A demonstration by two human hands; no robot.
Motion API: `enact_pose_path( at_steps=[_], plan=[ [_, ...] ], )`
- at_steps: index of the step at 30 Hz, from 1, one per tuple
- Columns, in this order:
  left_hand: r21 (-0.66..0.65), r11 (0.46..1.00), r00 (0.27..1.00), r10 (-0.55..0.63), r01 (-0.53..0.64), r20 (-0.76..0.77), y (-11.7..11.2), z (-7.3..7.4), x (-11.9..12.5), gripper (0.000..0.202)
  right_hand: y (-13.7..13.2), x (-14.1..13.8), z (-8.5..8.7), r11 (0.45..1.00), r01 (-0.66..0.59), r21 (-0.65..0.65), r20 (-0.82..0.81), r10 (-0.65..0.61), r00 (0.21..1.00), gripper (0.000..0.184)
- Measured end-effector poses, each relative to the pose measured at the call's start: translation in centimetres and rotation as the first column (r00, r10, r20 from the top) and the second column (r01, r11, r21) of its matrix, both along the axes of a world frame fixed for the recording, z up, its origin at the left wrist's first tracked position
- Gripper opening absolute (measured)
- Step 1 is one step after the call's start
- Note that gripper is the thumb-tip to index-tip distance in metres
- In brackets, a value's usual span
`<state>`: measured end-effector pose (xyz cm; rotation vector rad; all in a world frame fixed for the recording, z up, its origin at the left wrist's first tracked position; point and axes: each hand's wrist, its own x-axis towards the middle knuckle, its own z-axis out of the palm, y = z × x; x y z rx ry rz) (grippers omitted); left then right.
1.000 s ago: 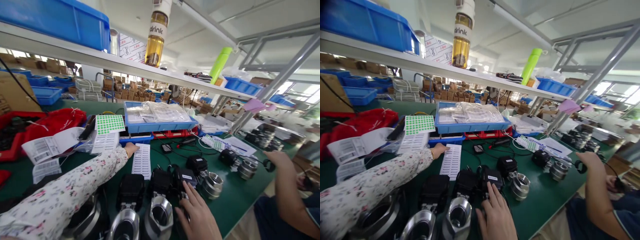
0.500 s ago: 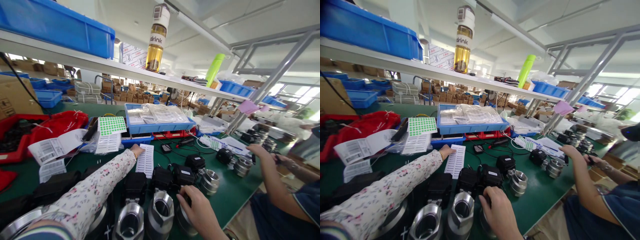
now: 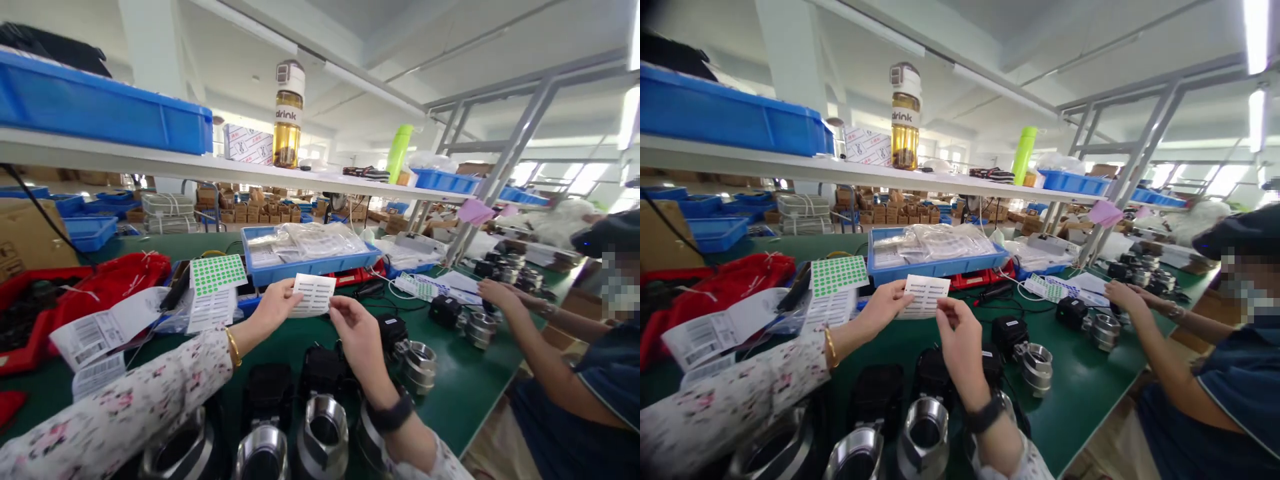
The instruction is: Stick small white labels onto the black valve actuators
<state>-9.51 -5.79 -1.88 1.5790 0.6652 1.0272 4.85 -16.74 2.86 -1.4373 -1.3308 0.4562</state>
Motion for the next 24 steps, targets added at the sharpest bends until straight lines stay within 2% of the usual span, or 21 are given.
enact_pose_path(
  at_steps=[3, 6, 10, 15, 17, 20, 24],
  plan=[
    [-0.057, 0.985, 0.962, -0.143, 0.16, 0.234, -3.1, 2.7, -1.2, 0.04, 2.4, -2.7, 0.4, 0.99, 0.06, 0.127, -0.087, -0.049, 0.995, 0.039],
    [-0.101, 0.972, 0.919, -0.161, 0.21, 0.36, -4.7, 3.4, -2.0, 0.042, 2.8, -4.3, 0.6, 0.985, 0.056, 0.161, -0.134, -0.035, 0.99, 0.035],
    [-0.043, 0.995, 0.945, -0.069, 0.088, 0.321, -5.1, 2.7, -2.3, 0.041, 2.0, -5.1, 0.6, 0.988, 0.075, 0.135, -0.094, -0.062, 0.994, 0.028],
    [-0.047, 0.993, 0.963, 0.119, -0.111, 0.241, -5.1, 1.9, -1.9, 0.033, 1.9, -5.5, -0.2, 0.987, 0.075, 0.142, -0.085, -0.063, 0.994, 0.027],
    [-0.042, 0.991, 0.966, 0.133, -0.127, 0.224, -5.2, 2.0, -1.9, 0.032, 2.1, -5.5, -0.4, 0.99, 0.046, 0.134, -0.128, -0.029, 0.991, 0.03],
    [-0.078, 0.993, 0.969, 0.105, -0.089, 0.226, -5.4, 2.3, -2.1, 0.035, 2.2, -5.5, -0.5, 0.995, 0.024, 0.096, -0.175, -0.007, 0.985, 0.033],
    [-0.06, 0.992, 0.97, 0.117, -0.107, 0.211, -6.0, 2.1, -2.2, 0.038, 2.1, -5.6, -0.5, 0.99, 0.104, 0.098, -0.055, -0.099, 0.994, 0.025]
  ],
)
